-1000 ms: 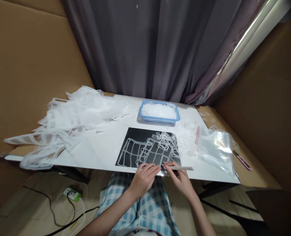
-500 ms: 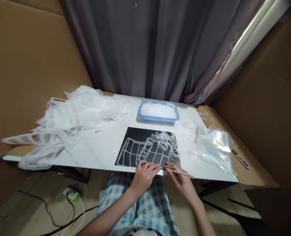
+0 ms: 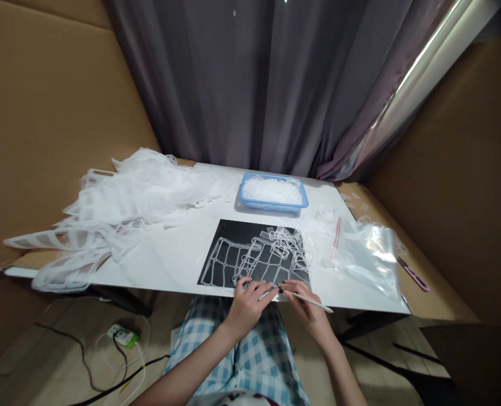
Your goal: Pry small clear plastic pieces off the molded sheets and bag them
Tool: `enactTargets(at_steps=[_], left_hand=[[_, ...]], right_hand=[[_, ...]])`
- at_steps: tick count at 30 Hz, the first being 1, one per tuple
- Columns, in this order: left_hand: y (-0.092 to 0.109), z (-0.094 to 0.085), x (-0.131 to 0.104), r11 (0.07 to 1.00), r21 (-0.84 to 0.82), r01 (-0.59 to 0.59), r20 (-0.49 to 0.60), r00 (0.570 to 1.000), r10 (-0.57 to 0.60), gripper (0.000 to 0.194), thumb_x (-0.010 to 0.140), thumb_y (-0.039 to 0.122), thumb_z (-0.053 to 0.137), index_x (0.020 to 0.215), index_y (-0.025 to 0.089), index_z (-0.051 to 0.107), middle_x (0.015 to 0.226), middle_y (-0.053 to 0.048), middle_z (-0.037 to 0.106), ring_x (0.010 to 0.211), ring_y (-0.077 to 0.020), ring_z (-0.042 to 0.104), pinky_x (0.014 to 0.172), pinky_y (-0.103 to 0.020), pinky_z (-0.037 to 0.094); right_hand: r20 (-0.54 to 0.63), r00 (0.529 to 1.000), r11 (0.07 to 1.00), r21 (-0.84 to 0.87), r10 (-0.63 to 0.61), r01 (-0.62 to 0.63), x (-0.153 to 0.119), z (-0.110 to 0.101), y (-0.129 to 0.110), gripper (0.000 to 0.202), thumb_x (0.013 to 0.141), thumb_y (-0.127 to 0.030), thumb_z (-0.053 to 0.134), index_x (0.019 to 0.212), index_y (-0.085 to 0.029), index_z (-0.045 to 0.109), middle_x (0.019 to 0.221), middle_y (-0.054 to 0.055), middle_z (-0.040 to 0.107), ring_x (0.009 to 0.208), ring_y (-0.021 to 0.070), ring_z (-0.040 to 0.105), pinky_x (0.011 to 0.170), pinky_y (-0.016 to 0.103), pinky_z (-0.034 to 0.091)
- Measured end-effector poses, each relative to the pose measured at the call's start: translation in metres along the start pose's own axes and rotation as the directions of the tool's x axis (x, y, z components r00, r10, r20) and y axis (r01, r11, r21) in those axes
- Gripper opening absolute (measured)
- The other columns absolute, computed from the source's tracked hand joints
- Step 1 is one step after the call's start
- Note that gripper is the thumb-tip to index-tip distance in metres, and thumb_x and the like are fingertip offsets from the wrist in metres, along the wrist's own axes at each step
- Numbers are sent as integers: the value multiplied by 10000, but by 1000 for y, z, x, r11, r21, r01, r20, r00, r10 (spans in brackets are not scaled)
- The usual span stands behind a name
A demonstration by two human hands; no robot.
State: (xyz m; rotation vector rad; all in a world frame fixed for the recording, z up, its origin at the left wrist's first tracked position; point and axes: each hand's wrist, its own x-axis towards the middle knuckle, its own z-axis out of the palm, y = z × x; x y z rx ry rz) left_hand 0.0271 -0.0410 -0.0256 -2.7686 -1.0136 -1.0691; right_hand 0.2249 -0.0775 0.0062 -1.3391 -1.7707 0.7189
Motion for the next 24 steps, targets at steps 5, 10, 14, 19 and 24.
enactTargets(at_steps=[5,10,14,19,24], left_hand=[[1,2,-1,1000,6,26,-23,999,-26,299,952,147,463,1170,265,630,1115,10,693,998,-147,582,920,-389,304],[2,4,-1,999,22,41,9,999,-41,327,925,121,478,1176,267,628,1121,3,689,990,-146,576,898,-383,301],[1,4,-1,999,10,40,27,999,-41,356,915,107,469,1193,270,620,1123,-12,685,993,-161,566,892,-390,295],[2,3,0,999,-13,52,10,999,-52,359,907,85,467,1170,268,631,1102,-5,689,959,-153,574,860,-380,303],[3,4,-1,998,35,61,19,998,-61,391,866,60,516,1171,274,635,1106,9,685,956,-134,575,843,-363,316]], right_hand=[[14,999,999,-11,-33,33,3,-2,-4,205,984,-284,455,995,-223,650,1012,77,683,1051,214,600,905,363,504],[10,994,992,-67,-107,108,12,-2,-4,226,987,-259,436,1046,-229,652,1034,86,678,1039,224,591,896,391,507],[0,988,977,-151,-152,150,25,-5,0,242,984,-279,446,1084,-242,663,1069,85,686,1061,244,584,919,438,493],[-174,957,941,-289,-233,176,45,-30,5,258,986,-261,430,1123,-228,646,1091,96,680,1068,244,581,914,429,488],[-414,863,891,-447,-288,83,67,-70,2,279,990,-317,421,1096,-202,652,1057,105,684,1010,244,612,898,416,491]])
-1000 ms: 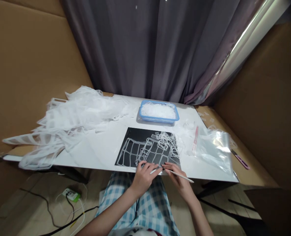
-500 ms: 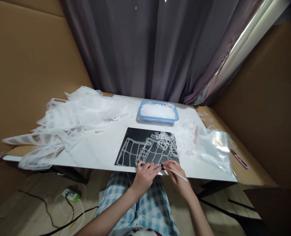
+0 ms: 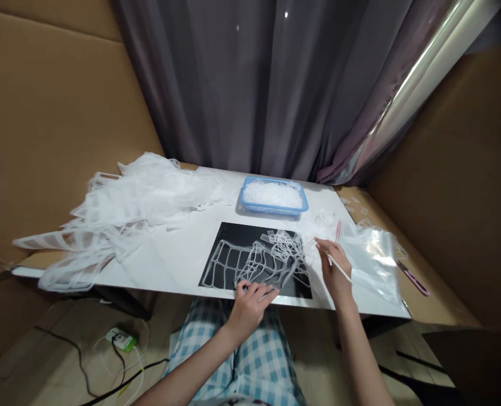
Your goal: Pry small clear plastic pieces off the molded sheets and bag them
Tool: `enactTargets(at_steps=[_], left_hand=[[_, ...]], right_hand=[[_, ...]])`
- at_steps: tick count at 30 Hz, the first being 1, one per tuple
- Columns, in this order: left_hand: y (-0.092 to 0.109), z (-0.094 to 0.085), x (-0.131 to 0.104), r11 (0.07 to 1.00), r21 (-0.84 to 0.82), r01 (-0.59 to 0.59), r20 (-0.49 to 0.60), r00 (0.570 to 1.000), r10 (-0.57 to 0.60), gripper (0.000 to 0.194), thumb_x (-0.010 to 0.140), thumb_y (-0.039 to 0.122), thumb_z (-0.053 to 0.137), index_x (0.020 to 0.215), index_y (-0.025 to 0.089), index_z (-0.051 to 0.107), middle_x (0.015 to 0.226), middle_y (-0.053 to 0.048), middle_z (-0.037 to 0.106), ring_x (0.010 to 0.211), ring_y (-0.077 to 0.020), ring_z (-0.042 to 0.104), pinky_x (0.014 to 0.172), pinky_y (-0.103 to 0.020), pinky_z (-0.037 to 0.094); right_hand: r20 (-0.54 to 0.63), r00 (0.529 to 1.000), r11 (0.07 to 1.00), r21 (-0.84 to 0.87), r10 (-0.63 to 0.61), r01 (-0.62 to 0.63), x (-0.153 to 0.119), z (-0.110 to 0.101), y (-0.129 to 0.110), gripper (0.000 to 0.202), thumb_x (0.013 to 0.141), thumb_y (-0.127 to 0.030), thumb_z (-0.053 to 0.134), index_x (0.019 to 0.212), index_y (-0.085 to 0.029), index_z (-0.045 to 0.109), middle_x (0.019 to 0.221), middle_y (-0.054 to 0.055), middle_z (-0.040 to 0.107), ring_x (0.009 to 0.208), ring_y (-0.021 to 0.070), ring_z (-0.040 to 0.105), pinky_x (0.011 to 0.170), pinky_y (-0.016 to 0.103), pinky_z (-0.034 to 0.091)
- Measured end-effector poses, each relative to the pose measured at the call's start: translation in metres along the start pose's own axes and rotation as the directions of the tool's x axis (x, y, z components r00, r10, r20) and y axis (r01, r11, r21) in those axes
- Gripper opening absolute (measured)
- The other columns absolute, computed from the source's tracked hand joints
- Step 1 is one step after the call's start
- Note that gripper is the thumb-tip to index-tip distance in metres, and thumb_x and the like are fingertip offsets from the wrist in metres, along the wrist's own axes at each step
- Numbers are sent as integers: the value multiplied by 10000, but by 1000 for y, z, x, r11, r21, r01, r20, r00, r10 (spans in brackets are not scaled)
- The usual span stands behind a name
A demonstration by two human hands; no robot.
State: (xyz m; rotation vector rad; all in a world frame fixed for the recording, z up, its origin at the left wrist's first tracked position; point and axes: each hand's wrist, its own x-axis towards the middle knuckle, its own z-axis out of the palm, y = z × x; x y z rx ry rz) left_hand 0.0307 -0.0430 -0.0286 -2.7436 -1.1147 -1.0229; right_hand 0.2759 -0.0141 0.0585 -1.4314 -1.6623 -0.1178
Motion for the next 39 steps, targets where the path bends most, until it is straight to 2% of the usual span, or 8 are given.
enactTargets(at_steps=[5,10,14,19,27,31,35,39], left_hand=[[-2,2,-1,1000,-5,2,6,1000,-2,409,858,47,512,1170,281,633,1123,6,682,969,-138,582,849,-364,325],[-4,-7,0,997,-80,-21,59,998,26,418,861,27,479,1201,236,603,1158,-35,667,1020,-174,576,874,-365,374],[-3,-23,0,985,-170,-32,101,994,50,408,861,82,495,1236,224,571,1172,-54,643,1083,-190,562,923,-370,398],[-7,-39,0,972,-231,32,110,994,-7,316,936,186,484,1243,211,555,1035,-48,650,949,-169,582,873,-341,423],[-21,-58,20,939,-328,99,329,944,15,188,960,194,476,1093,218,606,985,-18,649,905,-158,589,808,-302,477],[-42,-88,37,849,-423,318,183,947,-264,192,967,262,487,1115,260,609,1043,-5,647,968,-141,597,849,-282,486],[-60,-107,47,802,-429,416,-71,869,-489,155,928,330,549,1018,243,640,945,-7,642,861,-146,598,778,-277,477],[-59,-82,39,822,-250,511,80,857,-508,207,885,415,579,967,234,637,994,-21,646,976,-209,595,892,-381,430]], right_hand=[[-206,977,997,-43,55,-65,25,-15,4,280,984,-360,448,1037,-182,658,1050,105,696,984,238,641,869,384,502],[-14,989,989,22,145,-144,23,-10,8,303,966,-410,467,981,-189,674,976,76,705,879,217,657,604,274,481],[26,979,973,103,203,-205,3,1,15,294,941,-414,508,896,-177,675,926,70,698,913,225,643,757,309,475],[62,870,802,360,490,-477,-32,16,27,321,881,-474,578,833,-165,651,836,58,658,846,218,610,787,325,453],[65,801,679,493,595,-544,-51,23,36,364,851,-517,600,854,-155,628,799,54,652,793,196,624,746,315,487],[55,779,653,509,625,-560,-52,22,37,364,847,-516,607,872,-154,628,793,45,653,783,185,626,745,305,488],[71,779,647,513,622,-563,-52,24,37,356,838,-510,622,841,-154,632,774,36,640,763,172,603,725,286,473],[98,794,655,510,600,-558,-51,24,35,352,831,-504,630,800,-154,634,778,36,626,770,173,593,723,283,466]])
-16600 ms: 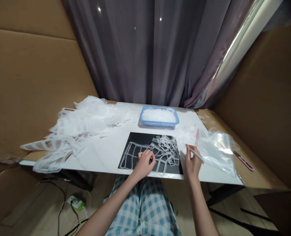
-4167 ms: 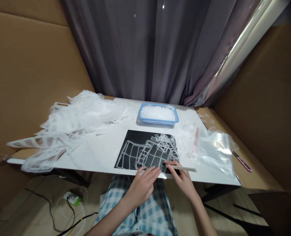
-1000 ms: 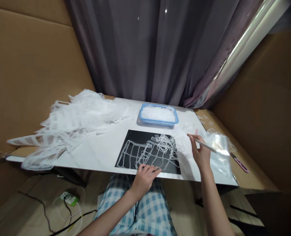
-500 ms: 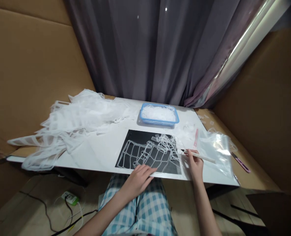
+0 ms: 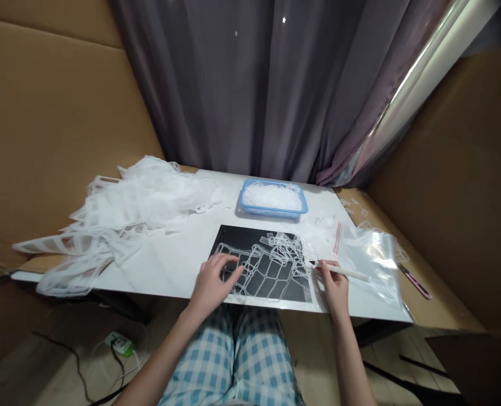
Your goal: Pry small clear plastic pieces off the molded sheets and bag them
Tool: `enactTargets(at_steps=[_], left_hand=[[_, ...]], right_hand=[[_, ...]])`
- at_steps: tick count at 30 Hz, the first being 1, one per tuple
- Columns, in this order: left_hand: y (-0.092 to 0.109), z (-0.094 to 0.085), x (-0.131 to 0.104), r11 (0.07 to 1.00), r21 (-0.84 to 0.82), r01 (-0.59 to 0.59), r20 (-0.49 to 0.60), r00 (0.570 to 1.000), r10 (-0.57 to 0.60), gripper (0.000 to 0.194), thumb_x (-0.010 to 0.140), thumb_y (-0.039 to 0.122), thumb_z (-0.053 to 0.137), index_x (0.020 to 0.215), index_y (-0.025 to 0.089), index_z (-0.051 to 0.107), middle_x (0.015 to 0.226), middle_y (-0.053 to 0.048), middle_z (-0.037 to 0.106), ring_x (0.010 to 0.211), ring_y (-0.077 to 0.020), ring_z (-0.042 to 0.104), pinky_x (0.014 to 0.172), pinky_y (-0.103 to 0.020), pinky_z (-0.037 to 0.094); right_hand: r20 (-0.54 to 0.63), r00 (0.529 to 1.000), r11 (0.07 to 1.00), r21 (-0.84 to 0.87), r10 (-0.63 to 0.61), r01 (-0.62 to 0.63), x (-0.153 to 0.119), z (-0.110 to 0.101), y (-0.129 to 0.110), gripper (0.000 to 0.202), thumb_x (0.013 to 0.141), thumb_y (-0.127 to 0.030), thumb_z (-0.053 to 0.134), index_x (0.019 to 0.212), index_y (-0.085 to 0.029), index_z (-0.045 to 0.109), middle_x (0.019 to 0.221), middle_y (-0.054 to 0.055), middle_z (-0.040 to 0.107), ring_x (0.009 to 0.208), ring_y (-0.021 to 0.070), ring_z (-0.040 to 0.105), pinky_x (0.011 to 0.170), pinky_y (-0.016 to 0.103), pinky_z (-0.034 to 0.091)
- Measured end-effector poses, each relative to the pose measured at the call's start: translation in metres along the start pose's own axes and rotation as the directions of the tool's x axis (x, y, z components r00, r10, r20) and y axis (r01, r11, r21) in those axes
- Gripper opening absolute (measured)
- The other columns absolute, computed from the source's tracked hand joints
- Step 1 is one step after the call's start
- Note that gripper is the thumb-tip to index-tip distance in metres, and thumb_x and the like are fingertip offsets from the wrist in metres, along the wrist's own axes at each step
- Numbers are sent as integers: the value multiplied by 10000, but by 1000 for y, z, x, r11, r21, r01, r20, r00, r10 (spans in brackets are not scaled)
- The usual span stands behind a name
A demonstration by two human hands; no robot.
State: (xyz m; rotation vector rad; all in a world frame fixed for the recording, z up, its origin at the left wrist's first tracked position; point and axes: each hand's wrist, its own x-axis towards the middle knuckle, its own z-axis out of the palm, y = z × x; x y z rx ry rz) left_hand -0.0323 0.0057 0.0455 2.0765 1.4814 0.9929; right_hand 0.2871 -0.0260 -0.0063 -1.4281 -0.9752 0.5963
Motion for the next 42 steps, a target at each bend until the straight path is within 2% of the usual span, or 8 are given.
enactTargets(at_steps=[3,6,14,19,27,34,38,42], left_hand=[[-4,26,-5,989,142,48,116,991,-65,241,850,439,606,937,216,630,970,-30,640,989,-245,583,926,-451,379],[0,29,3,993,115,35,186,981,-56,204,899,363,524,829,205,633,892,-17,650,900,-211,599,905,-428,381],[44,-41,85,984,-153,-87,-59,995,79,222,843,404,606,811,193,667,855,-16,668,821,-160,607,781,-288,450],[85,-48,140,972,-116,-207,-36,978,204,197,814,375,635,808,186,691,870,-19,693,823,-153,606,742,-269,440],[181,17,232,932,-180,-316,142,929,342,156,771,289,655,815,159,731,790,-31,715,762,-138,625,701,-235,448],[272,89,299,920,-96,-380,62,920,387,185,793,267,620,904,185,742,970,-66,698,1003,-224,595,922,-368,412],[280,117,308,946,-14,-323,56,945,323,291,763,197,647,1041,134,708,1122,-147,618,1163,-327,493,1001,-519,312],[244,125,290,933,1,-360,139,924,356,388,759,190,650,1146,158,648,1182,-135,571,1179,-324,477,991,-519,333]], right_hand=[[8,1000,1000,-7,-3,3,0,0,0,354,830,-508,627,819,-154,636,786,42,630,774,183,599,733,299,471],[5,1000,1000,-12,-4,5,0,-1,2,366,829,-515,622,836,-149,644,798,54,642,785,194,603,747,311,474],[-26,999,998,64,30,-28,1,0,4,395,801,-534,647,841,-141,647,816,49,635,783,185,607,741,300,493],[-100,993,990,132,67,-53,3,1,3,422,768,-556,666,837,-140,646,797,44,636,736,174,609,698,292,504],[-147,986,980,194,73,-43,6,4,4,425,750,-564,675,786,-142,643,740,31,625,676,155,584,658,276,494],[-174,983,979,203,66,-30,9,5,3,443,750,-579,662,751,-137,625,675,29,608,639,156,569,626,267,482],[-168,982,978,204,81,-46,7,4,-1,414,778,-554,651,759,-141,619,658,21,600,646,161,571,635,265,478],[-151,983,973,218,104,-69,7,3,-1,407,782,-552,648,773,-146,617,656,22,604,650,166,573,638,269,477]])
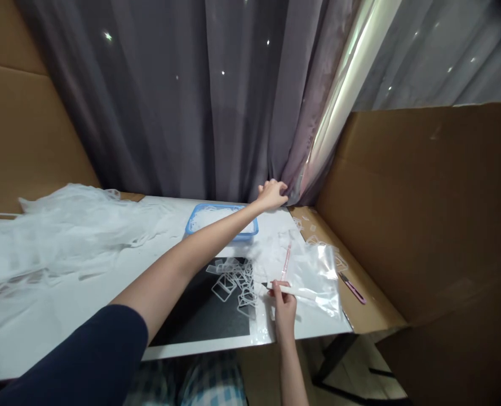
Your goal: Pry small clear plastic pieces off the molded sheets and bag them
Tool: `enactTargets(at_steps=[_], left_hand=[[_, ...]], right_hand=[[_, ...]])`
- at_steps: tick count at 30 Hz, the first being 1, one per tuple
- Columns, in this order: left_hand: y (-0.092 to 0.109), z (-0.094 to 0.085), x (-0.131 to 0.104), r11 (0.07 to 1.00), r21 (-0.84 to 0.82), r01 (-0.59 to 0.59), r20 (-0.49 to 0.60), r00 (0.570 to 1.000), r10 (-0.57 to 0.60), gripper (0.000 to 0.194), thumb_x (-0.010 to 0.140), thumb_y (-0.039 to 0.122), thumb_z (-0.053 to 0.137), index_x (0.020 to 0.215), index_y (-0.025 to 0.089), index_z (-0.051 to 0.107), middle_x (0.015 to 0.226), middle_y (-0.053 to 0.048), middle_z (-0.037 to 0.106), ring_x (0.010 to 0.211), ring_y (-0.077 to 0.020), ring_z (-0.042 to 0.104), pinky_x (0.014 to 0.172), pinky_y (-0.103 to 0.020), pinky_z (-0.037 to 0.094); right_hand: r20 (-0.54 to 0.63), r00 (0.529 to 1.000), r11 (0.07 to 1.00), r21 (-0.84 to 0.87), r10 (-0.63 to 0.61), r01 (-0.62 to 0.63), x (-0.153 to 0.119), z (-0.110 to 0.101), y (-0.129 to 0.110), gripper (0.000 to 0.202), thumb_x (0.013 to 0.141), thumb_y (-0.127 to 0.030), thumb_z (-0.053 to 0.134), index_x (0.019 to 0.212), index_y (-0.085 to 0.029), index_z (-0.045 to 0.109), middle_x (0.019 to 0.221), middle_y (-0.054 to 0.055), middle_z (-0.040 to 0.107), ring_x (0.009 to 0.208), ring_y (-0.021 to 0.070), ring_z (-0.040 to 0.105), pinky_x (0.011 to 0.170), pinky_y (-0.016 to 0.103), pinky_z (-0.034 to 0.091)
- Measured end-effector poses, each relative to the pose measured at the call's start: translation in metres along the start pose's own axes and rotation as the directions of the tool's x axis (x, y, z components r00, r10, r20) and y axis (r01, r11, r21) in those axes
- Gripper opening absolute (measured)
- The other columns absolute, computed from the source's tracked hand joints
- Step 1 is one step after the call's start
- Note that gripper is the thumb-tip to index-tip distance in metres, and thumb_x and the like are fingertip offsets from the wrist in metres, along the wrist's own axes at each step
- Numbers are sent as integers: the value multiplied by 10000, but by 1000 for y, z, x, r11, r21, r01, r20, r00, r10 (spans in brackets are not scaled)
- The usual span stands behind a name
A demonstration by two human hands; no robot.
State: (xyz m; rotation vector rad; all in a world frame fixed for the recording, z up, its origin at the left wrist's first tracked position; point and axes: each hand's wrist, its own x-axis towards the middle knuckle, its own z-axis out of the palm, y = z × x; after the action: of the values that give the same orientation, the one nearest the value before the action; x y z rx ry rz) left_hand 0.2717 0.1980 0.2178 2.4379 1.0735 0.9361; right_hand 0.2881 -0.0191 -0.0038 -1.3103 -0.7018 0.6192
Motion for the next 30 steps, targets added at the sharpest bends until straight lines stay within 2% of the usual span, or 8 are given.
enactTargets(at_steps=[3,7,11,14,18,22,27,30], left_hand=[[-35,-3,-48,994,-23,-104,85,991,106,306,782,207,634,1086,187,659,1158,-91,587,1143,-271,514,997,-442,379],[-90,-11,-131,981,-76,-178,214,958,190,181,826,225,591,980,198,682,1001,-42,650,970,-186,609,915,-318,464],[-130,-7,-210,988,-70,-136,249,957,149,374,882,365,574,1221,213,613,1278,-108,592,1196,-258,547,1015,-415,431],[-140,2,-250,989,-79,-126,338,930,146,463,932,445,501,1370,296,502,1447,-73,470,1349,-269,420,1123,-474,320],[-140,9,-270,985,-112,-132,372,913,165,458,950,452,462,1392,335,470,1460,-43,459,1371,-271,387,1152,-503,257],[-140,7,-269,977,-152,-151,324,926,194,381,916,414,526,1277,303,576,1367,-62,546,1293,-278,455,1101,-485,307],[-141,2,-269,960,-228,-164,248,943,220,339,894,380,554,1221,300,595,1218,-62,625,1153,-248,550,1027,-425,351],[-143,1,-270,955,-261,-140,191,962,193,344,899,341,541,1238,280,561,1192,-58,624,1105,-222,571,976,-376,394]], right_hand=[[-6,1000,1000,18,19,-19,2,-2,2,410,762,-555,667,783,-150,610,653,17,597,643,162,563,639,268,473],[-31,998,997,60,48,-46,2,-1,3,404,806,-577,605,787,-177,552,592,-28,511,557,120,488,541,221,416],[57,998,995,96,13,-18,-3,2,0,361,839,-546,593,867,-192,529,723,-9,582,551,97,475,519,204,406],[110,993,997,62,-52,45,-4,-1,-1,325,875,-520,562,876,-199,517,824,14,623,561,91,488,533,210,419],[117,993,973,-222,-30,55,7,-25,-1,376,889,-565,499,969,-199,532,591,-27,562,497,138,503,497,238,395],[178,984,784,-609,-10,118,24,-55,-2,451,782,-630,558,895,-193,582,574,10,586,524,211,572,518,291,404],[147,988,675,-724,-51,142,33,-69,-5,420,736,-614,573,861,-213,593,592,26,598,524,236,576,510,308,397],[106,984,532,-830,-145,168,29,-63,-11,446,785,-594,523,969,-197,608,686,55,606,593,254,590,551,335,423]])
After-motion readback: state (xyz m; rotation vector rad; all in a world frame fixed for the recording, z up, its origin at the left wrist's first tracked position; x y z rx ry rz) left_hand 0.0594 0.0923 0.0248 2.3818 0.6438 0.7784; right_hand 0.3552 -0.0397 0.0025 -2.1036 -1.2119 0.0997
